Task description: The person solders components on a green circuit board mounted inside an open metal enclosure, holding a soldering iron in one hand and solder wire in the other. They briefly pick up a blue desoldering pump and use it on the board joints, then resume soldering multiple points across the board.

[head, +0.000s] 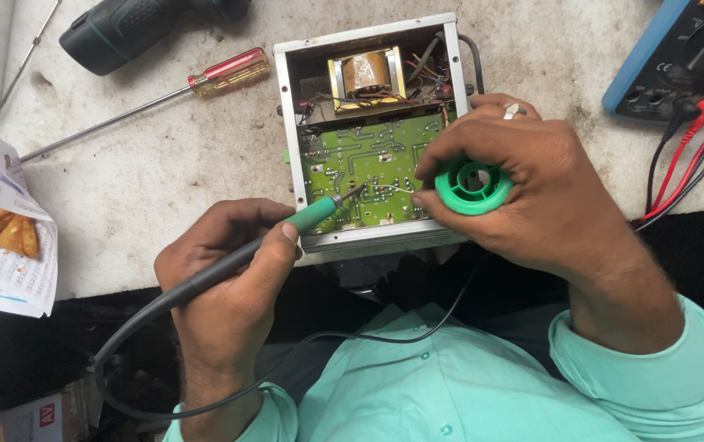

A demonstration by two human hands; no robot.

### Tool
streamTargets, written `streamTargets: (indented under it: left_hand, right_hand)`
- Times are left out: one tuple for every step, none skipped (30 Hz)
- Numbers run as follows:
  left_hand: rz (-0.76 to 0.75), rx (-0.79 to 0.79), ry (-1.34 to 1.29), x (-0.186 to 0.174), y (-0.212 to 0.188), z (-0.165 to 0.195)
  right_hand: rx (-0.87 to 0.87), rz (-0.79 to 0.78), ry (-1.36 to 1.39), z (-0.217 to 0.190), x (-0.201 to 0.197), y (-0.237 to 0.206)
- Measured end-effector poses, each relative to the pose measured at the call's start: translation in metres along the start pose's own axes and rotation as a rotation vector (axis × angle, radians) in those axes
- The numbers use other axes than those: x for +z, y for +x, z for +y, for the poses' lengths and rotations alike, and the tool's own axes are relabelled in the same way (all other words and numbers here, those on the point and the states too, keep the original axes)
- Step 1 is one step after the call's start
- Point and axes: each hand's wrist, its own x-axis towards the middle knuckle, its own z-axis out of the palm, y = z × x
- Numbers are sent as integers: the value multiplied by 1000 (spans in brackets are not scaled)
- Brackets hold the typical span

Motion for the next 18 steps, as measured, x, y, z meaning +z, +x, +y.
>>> streamTargets:
  left_hand:
    - [-1, 9, -4, 0, 0, -1]
    - [-2, 16, -8, 0, -1, -2]
    - [6, 41, -9, 0, -1, -3]
    - [15, 67, -11, -1, -2, -4]
    - [24, 92, -12, -1, -3, -5]
    - [28, 105, -8, -2, -4, -6]
    - [31, 118, -3, -3, -4, -7]
    - [33, 128, 1, -3, -5, -8]
    - [31, 128, 9, -3, -5, -9]
    - [29, 127, 17, -3, -6, -10]
    - [27, 130, 26, -3, -6, -11]
    - [24, 130, 22, -3, -7, -11]
    - [21, 131, 19, -3, -7, -11]
    - [15, 131, 16, -3, -6, -11]
    - [13, 138, 17, -2, -6, -10]
    - [10, 144, 19, -2, -6, -10]
    - [8, 150, 19, -2, -6, -9]
    - [8, 144, 22, -2, -6, -9]
  right_hand:
    - [7, -5, -6, 0, 0, 0]
    - [12, -9, -2, 0, 0, 0]
    - [16, -14, 2, 1, 1, 0]
    - [21, -18, 7, 1, 1, 0]
    - [14, -18, 9, 1, 2, 0]
    - [7, -16, 12, 2, 2, 0]
    - [1, -15, 15, 2, 3, 1]
    - [-6, -16, 9, 2, 3, 1]
    - [-11, -18, 4, 2, 3, 0]
    - [-15, -20, 0, 2, 3, 0]
    - [-7, -17, 4, 2, 4, 0]
    - [-3, -11, 6, 2, 4, 0]
    - [0, -5, 7, 2, 4, 0]
    - [-1, -5, 9, 2, 4, 0]
    - [1, -6, 11, 2, 4, 0]
    - [4, -8, 14, 2, 4, 0]
    - [-6, -9, 6, 2, 4, 0]
    - [-16, -11, -2, 2, 5, 1]
